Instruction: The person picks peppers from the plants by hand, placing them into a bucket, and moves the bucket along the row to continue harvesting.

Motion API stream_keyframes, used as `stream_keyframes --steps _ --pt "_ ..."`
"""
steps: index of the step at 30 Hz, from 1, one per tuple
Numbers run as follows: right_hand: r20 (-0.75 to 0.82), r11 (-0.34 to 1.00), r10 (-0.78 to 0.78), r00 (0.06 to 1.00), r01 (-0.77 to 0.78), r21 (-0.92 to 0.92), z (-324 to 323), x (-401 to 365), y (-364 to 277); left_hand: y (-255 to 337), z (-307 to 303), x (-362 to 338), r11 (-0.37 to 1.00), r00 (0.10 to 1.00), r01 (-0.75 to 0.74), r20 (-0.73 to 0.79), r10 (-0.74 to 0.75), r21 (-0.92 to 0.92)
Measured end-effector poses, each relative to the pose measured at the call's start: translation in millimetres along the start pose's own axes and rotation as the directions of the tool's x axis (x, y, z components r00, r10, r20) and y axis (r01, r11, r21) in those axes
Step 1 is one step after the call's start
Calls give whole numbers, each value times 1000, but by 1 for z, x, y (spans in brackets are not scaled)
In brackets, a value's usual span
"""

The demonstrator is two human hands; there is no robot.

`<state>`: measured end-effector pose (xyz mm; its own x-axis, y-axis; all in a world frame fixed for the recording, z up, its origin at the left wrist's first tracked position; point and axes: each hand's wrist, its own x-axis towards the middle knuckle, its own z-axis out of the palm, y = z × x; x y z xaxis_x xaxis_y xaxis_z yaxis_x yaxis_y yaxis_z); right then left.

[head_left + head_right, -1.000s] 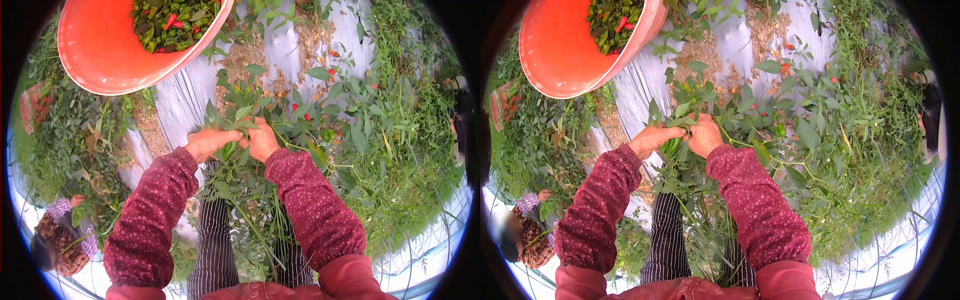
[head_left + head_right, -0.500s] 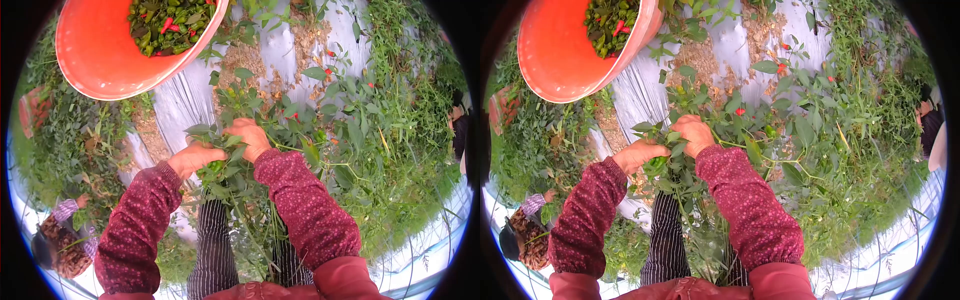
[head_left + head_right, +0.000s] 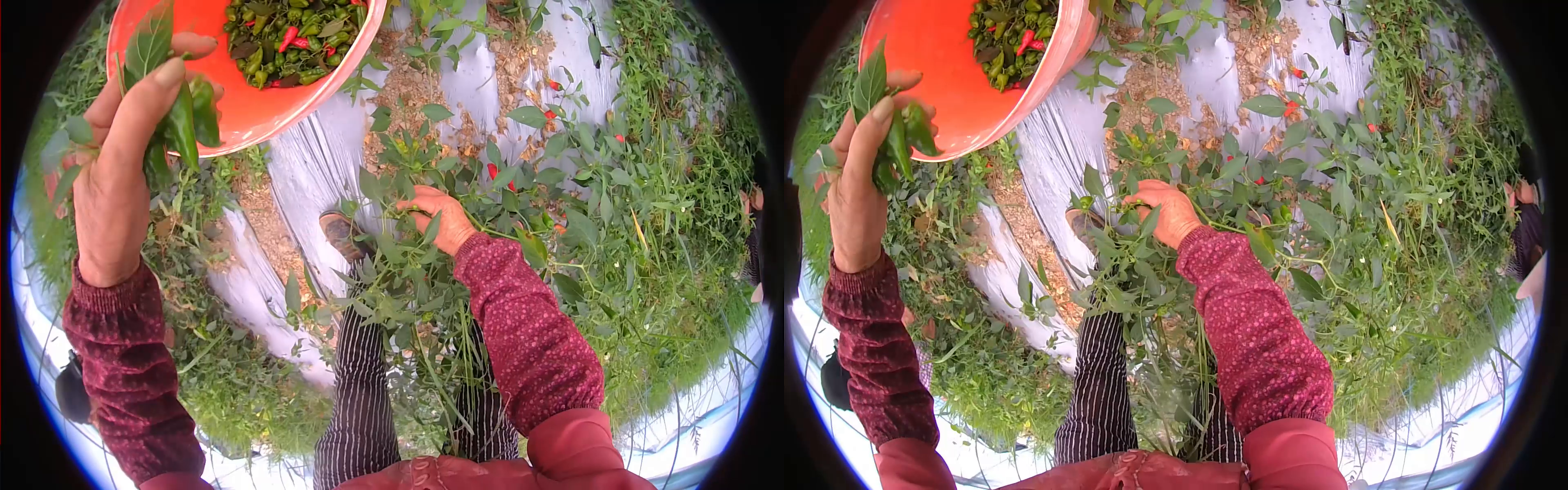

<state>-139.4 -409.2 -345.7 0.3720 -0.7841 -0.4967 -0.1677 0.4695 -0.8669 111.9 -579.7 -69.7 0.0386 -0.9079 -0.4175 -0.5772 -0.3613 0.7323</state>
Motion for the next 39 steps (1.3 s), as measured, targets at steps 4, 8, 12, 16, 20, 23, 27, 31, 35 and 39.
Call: stream_keyframes --steps 4,8,12,16,20,23,27,31,35,39 --pt "144 997 54 988 -61 47 -7 -1 -7 -24 -2 54 639 884 -309 -36 467 705" --pt "144 984 -49 988 73 -164 -7 -9 -14 -38 43 9 543 655 -508 -109 748 669" --pt "154 972 -71 986 103 -213 -9 -8 -19 -131 118 -55 843 969 -117 246 -19 525" --pt "142 867 -119 983 172 -467 -13 -7 -43 -199 184 -62 921 917 -9 370 -148 390" --pt "175 700 -83 981 183 -690 -19 -3 -79 -196 205 -69 938 894 -88 443 -74 334" --pt "294 528 4 956 247 -812 -17 -3 -71 -184 204 -82 939 920 -141 392 7 314" --pt "177 684 186 966 2 -729 -4 -7 -71 -164 196 -85 893 891 -170 451 -41 416" --pt "339 615 133 931 190 -765 6 -4 -61 -168 196 -89 772 874 -221 472 -113 596" --pt "313 654 71 947 193 -731 7 -9 -52 -162 190 -79 641 804 -286 543 -244 712" --pt "325 591 37 945 241 -770 4 -13 -46 -133 166 -68 715 784 -197 546 -296 671"
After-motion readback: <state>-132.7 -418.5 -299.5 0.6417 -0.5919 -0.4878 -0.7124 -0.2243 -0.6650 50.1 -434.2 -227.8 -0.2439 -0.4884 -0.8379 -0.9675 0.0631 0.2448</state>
